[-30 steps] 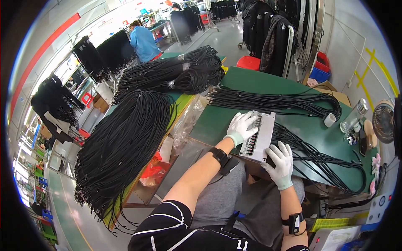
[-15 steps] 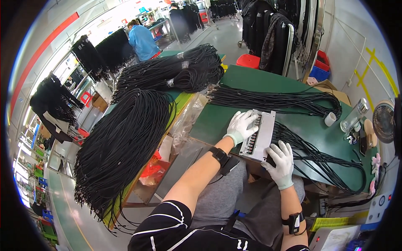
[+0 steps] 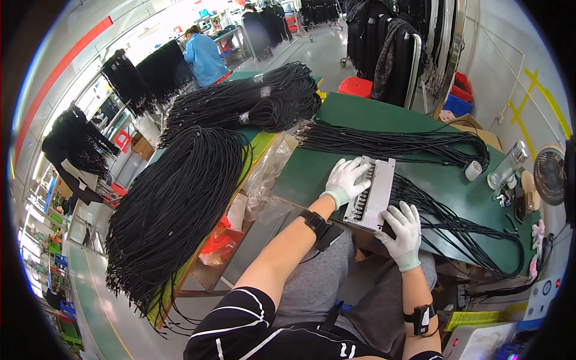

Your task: The person places wires into a metal jig, closes the lid, and moves the jig to a machine. After retrieving the jig, the person removes the wires and wraps the bundle with tape before setting it aside.

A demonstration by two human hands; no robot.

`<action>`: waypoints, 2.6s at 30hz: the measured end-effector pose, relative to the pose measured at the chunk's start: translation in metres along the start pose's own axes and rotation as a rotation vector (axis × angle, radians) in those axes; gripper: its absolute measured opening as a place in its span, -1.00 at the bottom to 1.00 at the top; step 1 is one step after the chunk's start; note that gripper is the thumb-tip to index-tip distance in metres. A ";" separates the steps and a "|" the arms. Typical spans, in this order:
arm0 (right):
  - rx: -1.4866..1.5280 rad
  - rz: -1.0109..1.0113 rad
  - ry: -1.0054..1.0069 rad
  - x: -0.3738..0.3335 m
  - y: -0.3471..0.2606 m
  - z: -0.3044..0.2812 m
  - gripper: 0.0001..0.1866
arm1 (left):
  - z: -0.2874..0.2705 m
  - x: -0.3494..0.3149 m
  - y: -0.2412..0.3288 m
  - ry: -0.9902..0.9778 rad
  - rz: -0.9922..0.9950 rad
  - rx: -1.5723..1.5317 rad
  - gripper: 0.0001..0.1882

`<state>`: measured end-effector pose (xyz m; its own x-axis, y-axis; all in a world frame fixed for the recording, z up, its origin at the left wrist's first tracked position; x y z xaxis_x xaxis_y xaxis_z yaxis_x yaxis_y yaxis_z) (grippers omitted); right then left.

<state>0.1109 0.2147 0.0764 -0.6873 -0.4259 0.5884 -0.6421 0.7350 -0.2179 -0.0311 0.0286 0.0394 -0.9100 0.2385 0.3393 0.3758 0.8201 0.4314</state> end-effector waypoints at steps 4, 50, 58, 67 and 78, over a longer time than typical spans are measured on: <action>0.006 -0.003 0.015 0.000 0.000 -0.001 -0.43 | -0.002 -0.001 0.002 0.008 0.007 -0.011 -0.44; 0.153 -0.121 0.098 -0.033 0.027 0.022 -0.59 | 0.000 -0.010 -0.005 0.076 -0.064 -0.130 -0.47; 0.188 -0.027 0.100 0.001 0.010 -0.018 -0.71 | -0.007 0.005 0.027 0.011 0.070 0.149 -0.49; 0.324 -0.141 0.500 -0.036 0.022 -0.016 -0.73 | 0.022 0.019 -0.023 -0.109 0.199 -0.084 -0.39; 0.283 0.063 0.645 -0.088 0.042 -0.085 -0.83 | 0.023 0.023 -0.028 -0.080 0.169 -0.108 -0.41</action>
<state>0.1736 0.3276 0.0812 -0.4435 0.0751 0.8931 -0.7315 0.5454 -0.4091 -0.0664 0.0231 0.0162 -0.8420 0.4115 0.3489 0.5366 0.7055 0.4630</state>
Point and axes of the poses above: each hand's wrist, its own x-axis towards the middle knuckle, its own z-axis out of the palm, y = z × x, the point moved 6 cm from there along x, towards the middle knuckle, and after that the axes turned 8 degrees about -z, right-handed, at the moved point
